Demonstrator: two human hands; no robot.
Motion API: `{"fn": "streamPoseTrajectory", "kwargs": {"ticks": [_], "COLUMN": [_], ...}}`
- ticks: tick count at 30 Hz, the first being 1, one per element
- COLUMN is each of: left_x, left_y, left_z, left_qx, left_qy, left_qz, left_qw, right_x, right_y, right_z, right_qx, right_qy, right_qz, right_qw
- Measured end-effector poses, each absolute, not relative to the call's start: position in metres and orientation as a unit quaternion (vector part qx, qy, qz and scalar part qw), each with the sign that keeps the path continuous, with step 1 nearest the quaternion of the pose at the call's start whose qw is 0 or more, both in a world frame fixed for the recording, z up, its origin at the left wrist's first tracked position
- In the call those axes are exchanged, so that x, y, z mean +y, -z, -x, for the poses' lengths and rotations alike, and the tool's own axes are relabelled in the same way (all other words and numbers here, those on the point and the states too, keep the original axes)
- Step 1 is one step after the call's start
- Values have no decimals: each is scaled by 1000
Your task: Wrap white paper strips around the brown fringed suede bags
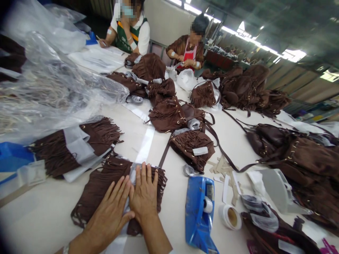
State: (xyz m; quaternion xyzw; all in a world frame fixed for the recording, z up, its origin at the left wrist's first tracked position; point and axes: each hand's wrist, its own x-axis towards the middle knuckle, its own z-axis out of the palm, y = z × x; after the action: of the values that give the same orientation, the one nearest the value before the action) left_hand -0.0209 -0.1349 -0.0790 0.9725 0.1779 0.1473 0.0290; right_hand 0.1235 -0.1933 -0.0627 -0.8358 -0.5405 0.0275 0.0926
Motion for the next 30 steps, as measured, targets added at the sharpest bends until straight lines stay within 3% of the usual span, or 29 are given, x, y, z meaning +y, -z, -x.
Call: {"fn": "streamPoseTrajectory", "kwargs": {"ticks": [7,14,18,22,30], "left_x": [-137,-123,-111,-97,-80], "left_y": [86,60,43,60,66], "left_z": [23,16,-6,-17,-19], "left_qx": [176,162,157,156,164], "left_qy": [-190,-256,-246,-176,-113], "left_qz": [-966,-953,-956,-972,-979], "left_qw": [18,8,-1,3,46], "right_x": [-199,-221,-210,-197,-193], "right_y": [63,41,38,57,67], "right_z": [-125,-146,-146,-144,-160], "right_qx": [-550,-507,-466,-464,-464], "right_qy": [-14,32,55,47,15], "right_qz": [826,825,860,876,878], "right_qw": [121,248,200,125,121]}}
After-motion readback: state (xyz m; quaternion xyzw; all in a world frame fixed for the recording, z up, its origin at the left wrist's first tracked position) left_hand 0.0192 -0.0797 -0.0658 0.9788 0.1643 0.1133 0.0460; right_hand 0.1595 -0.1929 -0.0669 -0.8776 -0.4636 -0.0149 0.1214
